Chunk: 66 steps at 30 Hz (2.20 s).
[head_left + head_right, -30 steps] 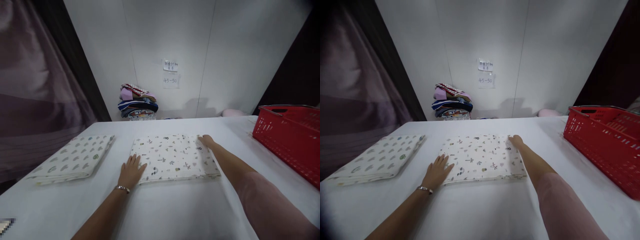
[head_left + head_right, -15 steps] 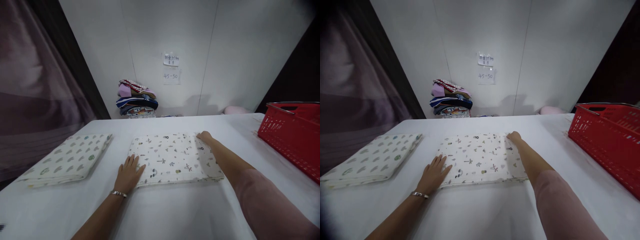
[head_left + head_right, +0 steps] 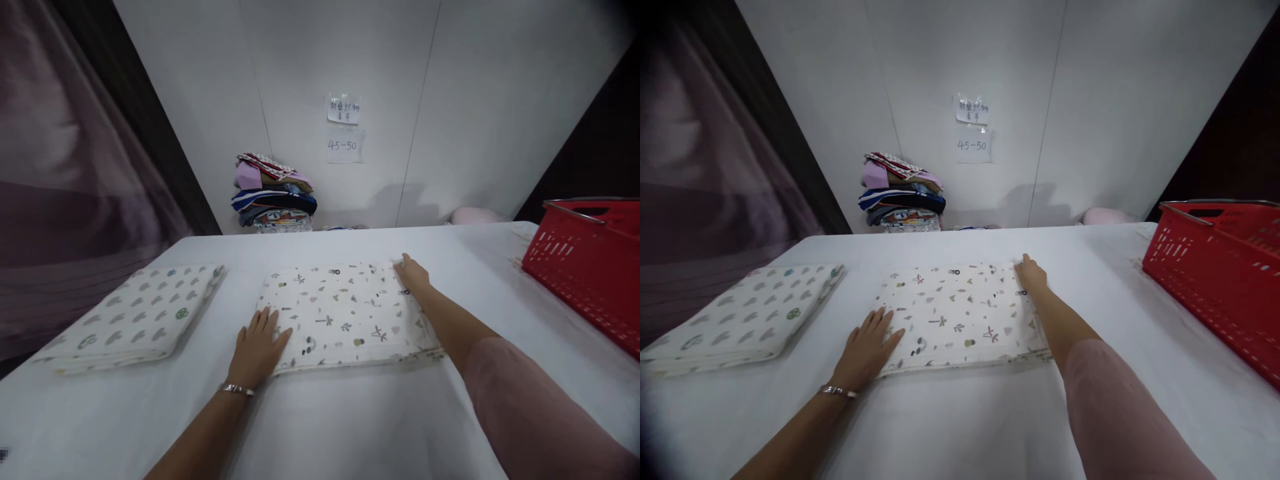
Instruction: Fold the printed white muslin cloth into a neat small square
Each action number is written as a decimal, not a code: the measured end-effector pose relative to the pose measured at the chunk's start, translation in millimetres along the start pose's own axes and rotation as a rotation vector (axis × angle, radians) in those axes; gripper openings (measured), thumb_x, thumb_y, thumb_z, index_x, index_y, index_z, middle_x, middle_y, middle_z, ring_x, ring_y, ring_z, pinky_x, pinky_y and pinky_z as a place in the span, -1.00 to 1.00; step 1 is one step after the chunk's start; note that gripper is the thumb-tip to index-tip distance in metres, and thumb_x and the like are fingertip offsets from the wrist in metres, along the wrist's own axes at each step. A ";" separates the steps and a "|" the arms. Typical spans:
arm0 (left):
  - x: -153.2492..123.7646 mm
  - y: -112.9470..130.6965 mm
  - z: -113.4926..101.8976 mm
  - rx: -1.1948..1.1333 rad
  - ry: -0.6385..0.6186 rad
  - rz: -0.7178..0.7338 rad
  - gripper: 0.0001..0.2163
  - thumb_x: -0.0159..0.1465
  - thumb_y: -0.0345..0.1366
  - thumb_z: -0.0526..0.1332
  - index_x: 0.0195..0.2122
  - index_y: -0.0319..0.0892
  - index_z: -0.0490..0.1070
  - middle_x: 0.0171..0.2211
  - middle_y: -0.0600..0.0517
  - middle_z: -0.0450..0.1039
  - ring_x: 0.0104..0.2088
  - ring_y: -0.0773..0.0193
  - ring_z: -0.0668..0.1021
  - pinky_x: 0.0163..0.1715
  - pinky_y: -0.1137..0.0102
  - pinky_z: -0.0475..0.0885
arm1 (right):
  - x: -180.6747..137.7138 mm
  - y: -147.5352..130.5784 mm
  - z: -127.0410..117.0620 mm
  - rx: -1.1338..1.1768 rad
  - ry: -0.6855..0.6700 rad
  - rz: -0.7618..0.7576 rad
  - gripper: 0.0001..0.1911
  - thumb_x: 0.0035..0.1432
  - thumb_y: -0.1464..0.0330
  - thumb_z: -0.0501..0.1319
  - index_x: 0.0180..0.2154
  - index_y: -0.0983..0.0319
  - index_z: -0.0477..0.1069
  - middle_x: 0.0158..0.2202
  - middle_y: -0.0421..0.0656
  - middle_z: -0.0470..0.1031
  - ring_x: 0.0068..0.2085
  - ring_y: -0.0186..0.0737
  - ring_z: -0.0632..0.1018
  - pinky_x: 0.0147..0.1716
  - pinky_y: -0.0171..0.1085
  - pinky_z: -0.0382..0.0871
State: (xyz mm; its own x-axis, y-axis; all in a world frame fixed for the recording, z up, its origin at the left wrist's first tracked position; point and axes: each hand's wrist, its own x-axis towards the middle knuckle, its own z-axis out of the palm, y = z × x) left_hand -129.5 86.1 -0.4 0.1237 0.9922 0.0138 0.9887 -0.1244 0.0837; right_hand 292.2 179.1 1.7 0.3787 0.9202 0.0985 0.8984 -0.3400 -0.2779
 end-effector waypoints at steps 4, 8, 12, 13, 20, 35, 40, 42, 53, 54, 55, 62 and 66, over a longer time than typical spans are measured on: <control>-0.1 0.2 0.8 -0.017 0.005 -0.005 -0.41 0.28 0.03 -0.13 0.26 -0.18 0.02 0.31 -0.06 -0.12 0.30 0.06 -0.03 0.19 0.02 0.01 | -3.2 -4.3 -2.5 -0.116 0.073 -0.054 -0.43 0.25 0.15 -0.09 0.20 0.29 0.03 0.09 0.14 0.28 0.08 0.08 0.32 -0.05 -0.06 0.22; 0.6 -0.4 1.9 -0.027 0.005 0.000 -0.41 0.28 0.02 -0.13 0.26 -0.19 0.02 0.31 -0.07 -0.13 0.30 0.05 -0.03 0.19 0.01 0.01 | -14.1 -10.8 4.3 -0.193 0.087 -0.358 -0.40 0.25 0.13 -0.10 0.24 0.26 -0.01 0.30 0.01 -0.03 0.29 0.01 -0.05 0.19 0.01 -0.15; 0.8 0.3 0.7 -0.035 -0.006 -0.010 -0.40 0.27 0.04 -0.14 0.26 -0.17 0.02 0.32 -0.06 -0.14 0.30 0.06 -0.04 0.19 0.01 -0.01 | -18.8 -8.2 13.7 -0.181 -0.121 -0.331 -0.32 0.23 0.00 -0.21 0.25 0.22 0.00 0.31 -0.05 -0.05 0.30 -0.01 -0.07 0.18 0.12 -0.22; 0.8 0.7 0.3 -0.036 -0.009 -0.012 -0.41 0.27 0.04 -0.14 0.26 -0.17 0.02 0.32 -0.05 -0.14 0.30 0.06 -0.04 0.19 0.01 -0.01 | -17.6 -7.2 14.6 -0.176 -0.145 -0.310 -0.32 0.23 -0.01 -0.22 0.25 0.22 0.00 0.31 -0.05 -0.05 0.30 -0.01 -0.07 0.18 0.15 -0.21; 0.8 0.1 1.4 -0.072 -0.009 -0.007 -0.40 0.27 0.06 -0.15 0.25 -0.16 0.03 0.32 -0.06 -0.15 0.30 0.05 -0.05 0.19 0.00 -0.02 | -29.0 -10.9 9.9 -0.185 -0.121 -0.305 -0.36 0.24 0.02 -0.16 0.22 0.24 0.06 0.30 0.00 -0.05 0.30 0.02 -0.07 0.17 0.16 -0.21; -2.7 1.0 2.8 -0.095 -0.026 0.003 -0.37 0.26 0.11 -0.22 0.27 -0.14 -0.01 0.33 -0.04 -0.18 0.30 0.04 -0.08 0.20 0.01 -0.05 | -97.3 2.1 10.3 -0.209 -0.092 -0.482 -0.35 0.24 0.02 -0.20 0.24 0.20 0.06 0.30 -0.08 -0.02 0.30 -0.07 -0.01 0.21 0.04 -0.21; -3.6 2.5 -0.7 -0.108 -0.066 -0.010 -0.35 0.25 0.12 -0.23 0.27 -0.14 -0.04 0.33 -0.04 -0.22 0.31 0.05 -0.11 0.21 0.02 -0.08 | -115.1 9.1 10.7 -0.157 -0.155 -0.461 -0.36 0.25 0.03 -0.24 0.22 0.18 0.12 0.30 -0.12 0.00 0.29 -0.09 0.01 0.22 0.01 -0.15; -3.6 3.1 -1.3 -0.112 -0.079 -0.015 -0.35 0.25 0.12 -0.23 0.28 -0.14 -0.05 0.33 -0.03 -0.23 0.31 0.06 -0.12 0.21 0.03 -0.10 | -121.8 8.8 7.5 -0.154 -0.141 -0.455 -0.38 0.25 0.05 -0.23 0.22 0.18 0.12 0.29 -0.11 0.00 0.29 -0.08 0.01 0.22 0.02 -0.15; 1.8 2.7 -2.7 -0.169 -0.053 0.000 -0.39 0.25 0.10 -0.13 0.24 -0.14 0.04 0.32 -0.07 -0.16 0.30 0.04 -0.06 0.19 -0.01 -0.05 | -150.9 27.1 -10.5 -0.021 -0.101 -0.535 -0.48 0.27 0.12 -0.17 0.11 0.18 0.28 0.21 -0.10 0.20 0.25 -0.09 0.14 0.17 0.03 -0.02; 1.3 2.6 -4.2 -0.187 -0.039 0.006 -0.41 0.25 0.08 -0.11 0.22 -0.14 0.08 0.32 -0.08 -0.13 0.30 0.04 -0.04 0.19 0.00 -0.03 | -153.8 28.1 -12.7 -0.012 -0.086 -0.546 -0.49 0.27 0.14 -0.16 0.11 0.18 0.27 0.21 -0.10 0.20 0.25 -0.09 0.14 0.17 0.03 -0.02; -0.1 2.2 -5.5 -0.209 -0.006 0.020 -0.44 0.26 0.06 -0.10 0.20 -0.14 0.13 0.31 -0.08 -0.11 0.29 0.04 -0.03 0.19 0.01 -0.01 | -158.1 30.4 -14.5 -0.005 -0.064 -0.562 -0.50 0.28 0.15 -0.15 0.12 0.18 0.26 0.21 -0.09 0.20 0.25 -0.08 0.15 0.18 0.03 -0.02; -41.1 -17.2 -10.3 -0.248 0.306 0.339 -0.63 0.25 -0.10 0.06 0.02 -0.14 0.35 0.17 -0.07 0.24 0.18 0.12 0.25 0.17 0.14 0.12 | -202.0 79.0 -22.3 0.019 0.098 -0.845 -0.54 0.23 0.20 0.02 0.13 0.16 0.24 0.14 -0.06 0.31 0.18 -0.05 0.27 0.16 0.06 0.09; -65.1 -39.3 -10.1 -0.146 0.206 0.532 -0.65 0.21 -0.24 0.10 0.02 -0.14 0.35 0.11 -0.07 0.31 0.10 0.14 0.35 0.10 0.19 0.24 | -208.2 96.3 -24.1 0.014 0.117 -0.903 -0.55 0.23 0.33 -0.01 0.14 0.19 0.23 0.12 -0.04 0.33 0.15 -0.07 0.32 0.15 0.03 0.16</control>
State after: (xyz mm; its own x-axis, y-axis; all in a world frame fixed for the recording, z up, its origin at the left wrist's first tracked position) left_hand -177.3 26.4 5.5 0.5662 0.7739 0.2837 0.7715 -0.6187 0.1480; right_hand 305.2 -49.9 -22.5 -0.4465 0.8098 0.3806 0.8622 0.5032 -0.0591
